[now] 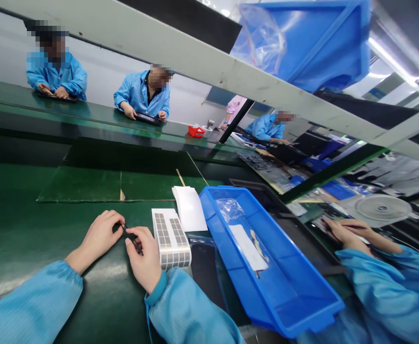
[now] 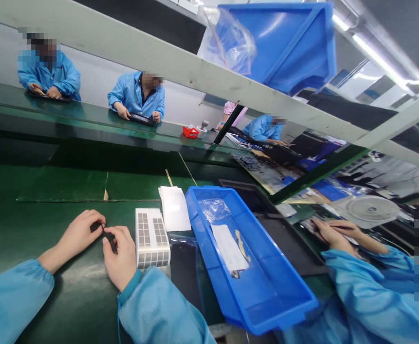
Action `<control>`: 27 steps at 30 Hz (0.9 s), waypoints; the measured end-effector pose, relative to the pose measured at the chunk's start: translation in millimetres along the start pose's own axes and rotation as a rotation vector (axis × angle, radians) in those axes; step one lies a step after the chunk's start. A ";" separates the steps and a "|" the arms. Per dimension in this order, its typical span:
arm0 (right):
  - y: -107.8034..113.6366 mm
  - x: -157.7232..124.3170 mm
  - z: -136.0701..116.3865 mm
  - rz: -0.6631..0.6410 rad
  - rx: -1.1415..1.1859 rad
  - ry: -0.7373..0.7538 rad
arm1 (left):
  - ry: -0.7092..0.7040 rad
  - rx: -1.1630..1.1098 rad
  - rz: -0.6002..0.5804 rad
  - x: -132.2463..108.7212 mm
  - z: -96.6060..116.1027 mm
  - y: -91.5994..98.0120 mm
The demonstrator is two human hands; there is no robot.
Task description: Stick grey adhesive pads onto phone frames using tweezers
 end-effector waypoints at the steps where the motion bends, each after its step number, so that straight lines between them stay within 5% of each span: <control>1: -0.1 -0.1 0.3 -0.001 0.001 -0.002 | 0.000 0.001 -0.004 0.0 0.0 -0.1; 21: -2.3 2.3 0.6 -0.010 0.015 0.014 | -0.006 0.015 -0.008 1.9 3.6 2.4; 27: -3.5 2.1 2.3 -0.014 0.039 -0.012 | 0.105 0.019 0.079 3.7 -2.7 17.3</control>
Point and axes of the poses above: each hand's wrist, its own x-axis towards the middle knuckle, its own y-axis out of the back of the hand, z = x × y, the point moved 10 cm from there along x, towards the middle knuckle, and after that the axes turned 8 degrees about z, right-handed, at the moved point
